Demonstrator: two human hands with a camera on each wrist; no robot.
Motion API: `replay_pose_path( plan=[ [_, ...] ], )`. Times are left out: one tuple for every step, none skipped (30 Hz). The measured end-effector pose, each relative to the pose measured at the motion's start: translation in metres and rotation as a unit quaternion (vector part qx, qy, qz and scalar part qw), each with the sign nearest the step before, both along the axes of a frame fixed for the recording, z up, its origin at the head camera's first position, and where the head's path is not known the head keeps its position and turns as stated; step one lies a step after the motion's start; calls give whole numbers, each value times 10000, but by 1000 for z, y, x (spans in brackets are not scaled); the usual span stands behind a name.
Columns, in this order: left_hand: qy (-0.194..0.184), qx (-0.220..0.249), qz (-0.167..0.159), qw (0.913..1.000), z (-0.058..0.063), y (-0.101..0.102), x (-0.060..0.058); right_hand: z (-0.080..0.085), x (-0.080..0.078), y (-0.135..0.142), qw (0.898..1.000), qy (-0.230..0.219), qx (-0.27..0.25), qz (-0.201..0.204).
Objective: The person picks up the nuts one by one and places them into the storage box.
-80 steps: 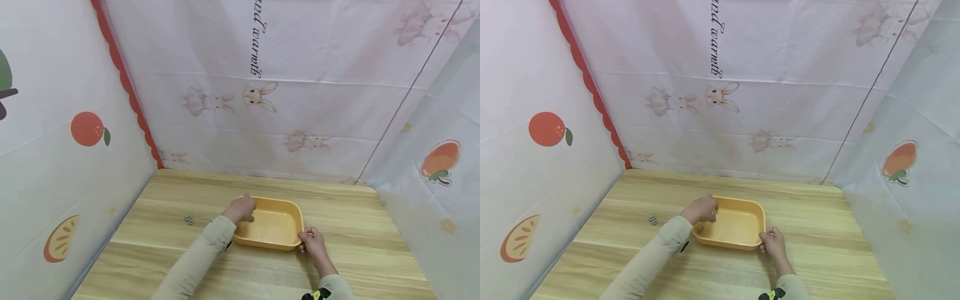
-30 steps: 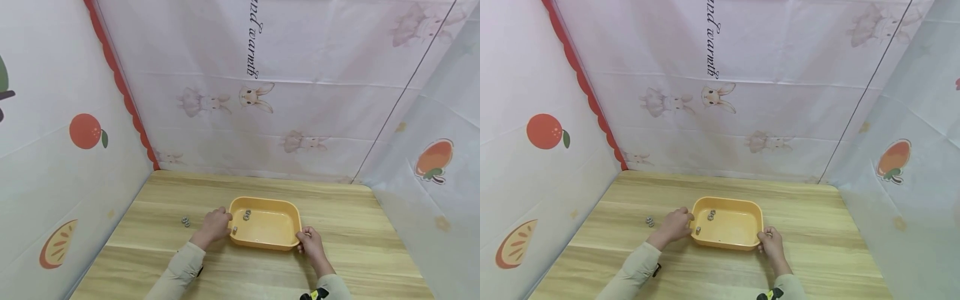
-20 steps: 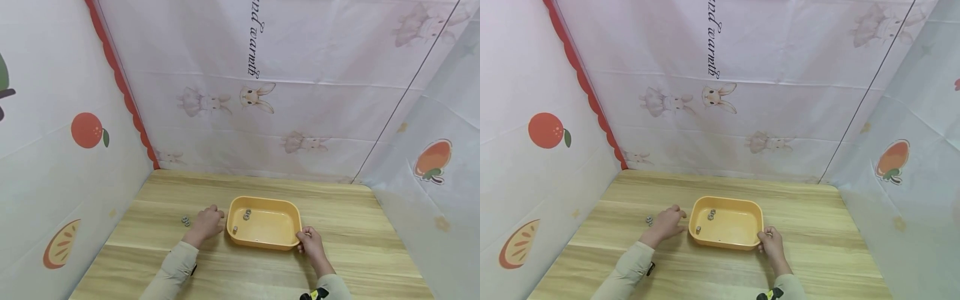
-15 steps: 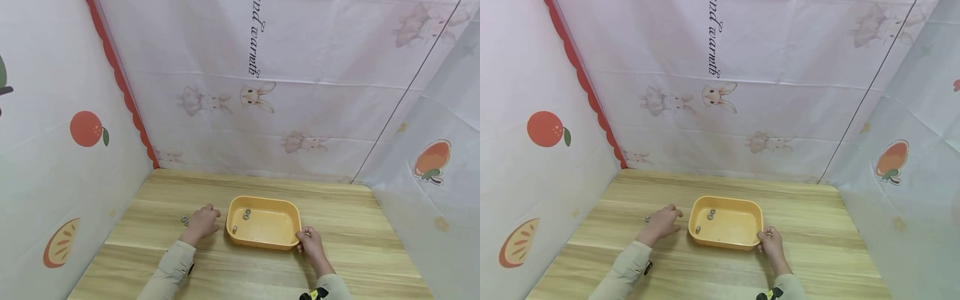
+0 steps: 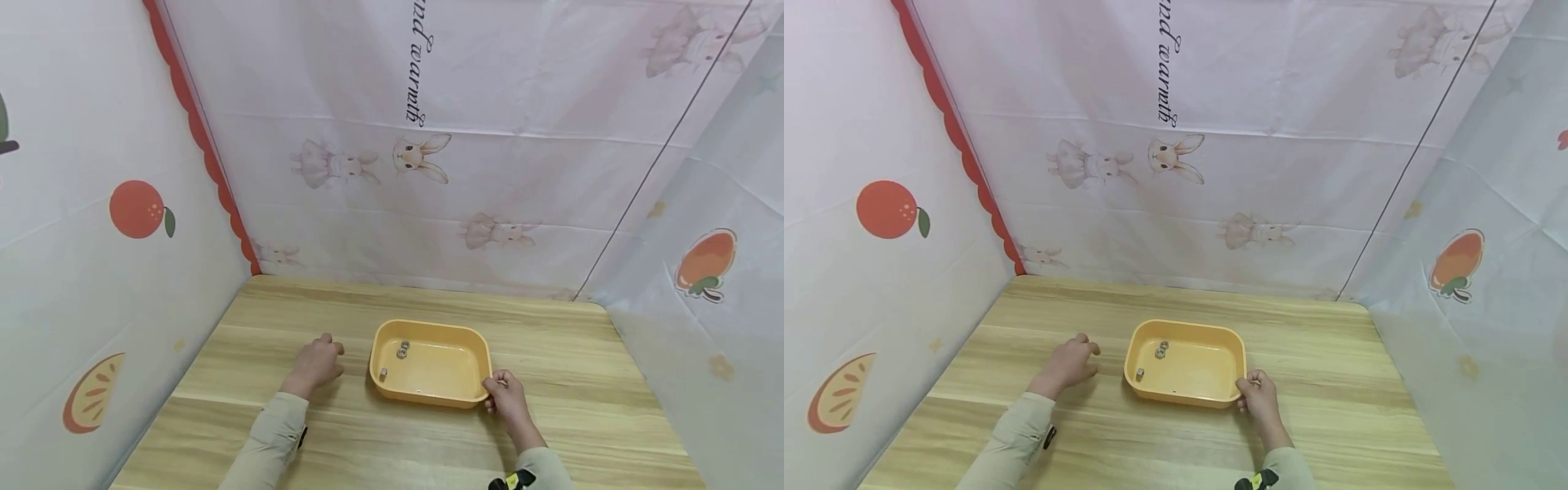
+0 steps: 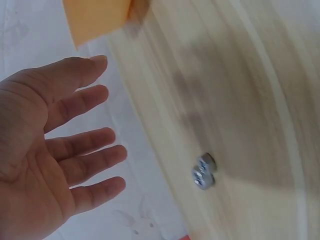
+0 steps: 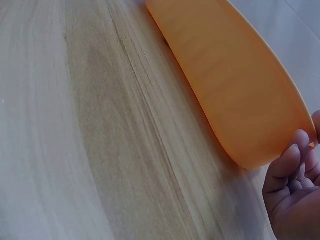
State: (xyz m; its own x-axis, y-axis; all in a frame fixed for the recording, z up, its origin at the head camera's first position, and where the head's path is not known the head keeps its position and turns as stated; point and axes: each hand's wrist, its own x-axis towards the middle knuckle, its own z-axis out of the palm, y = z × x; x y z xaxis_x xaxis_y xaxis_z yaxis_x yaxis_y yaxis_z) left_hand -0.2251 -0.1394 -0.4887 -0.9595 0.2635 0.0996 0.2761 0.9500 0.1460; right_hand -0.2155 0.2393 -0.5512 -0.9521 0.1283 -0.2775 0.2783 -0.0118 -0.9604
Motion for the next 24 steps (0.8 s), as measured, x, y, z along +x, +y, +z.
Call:
replay_pose_path(
  plan=[
    [42,27,-1,10000,-1,-2,0,0,0,0,10000,8,2,12],
    [78,44,-11,10000,-2,-4,0,0,0,0,10000,9,5,21],
    [109,68,-21,9999,-3,-6,0,0,0,0,10000,17,3,31],
    [135,94,-22,9999,-3,-8,0,0,-1,1,10000,22,1,30],
    [179,133,-25,9997,-4,-10,0,0,-1,1,10000,26,3,33],
    [191,176,-20,9997,-6,-12,-1,1,0,1,10000,26,5,37],
    [184,201,-6,9996,-7,-15,-1,1,0,1,10000,23,16,45],
    [162,250,16,9996,-8,-16,-2,1,0,1,10000,14,5,44],
    [134,315,56,9994,-9,-18,-2,1,0,1,10000,6,-7,44],
    [82,399,101,9991,-11,-20,-3,1,-1,1,10000,-4,-17,48],
    [29,495,134,9987,-12,-22,-3,1,-1,1,10000,-6,-32,52],
    [-48,571,191,9982,-14,-23,-3,1,-1,1,10000,-7,-52,51],
    [-118,679,238,9973,-15,-25,-4,1,-1,1,10000,-7,-69,50],
    [-200,818,284,9960,-16,-26,-4,1,-1,1,9999,-4,-98,35],
    [-271,950,328,9946,-18,-28,-4,1,-1,1,9999,-2,-112,23],
    [-324,1081,361,9930,-19,-29,-4,0,-2,1,9999,-2,-124,15],
    [-369,1203,405,9912,-21,-31,-4,0,-2,1,9999,-1,-137,-2],
    [-387,1310,447,9896,-23,-33,-5,0,-2,1,9999,-6,-137,-2],
    [-416,1433,495,9876,-25,-34,-5,0,-2,1,9999,-4,-133,4],
    [-435,1531,546,9857,-27,-36,-5,0,-2,1,9999,-5,-132,9],
    [-426,1601,588,9844,-30,-38,-5,0,-2,2,9999,-12,-128,20],
    [-420,1676,628,9829,-32,-40,-5,0,-2,2,9999,-12,-125,28],
    [-414,1734,660,9818,-35,-42,-6,0,-2,2,9999,-13,-127,33],
    [-393,1798,668,9806,-37,-43,-6,0,-2,2,9999,-15,-120,45]
  ],
)
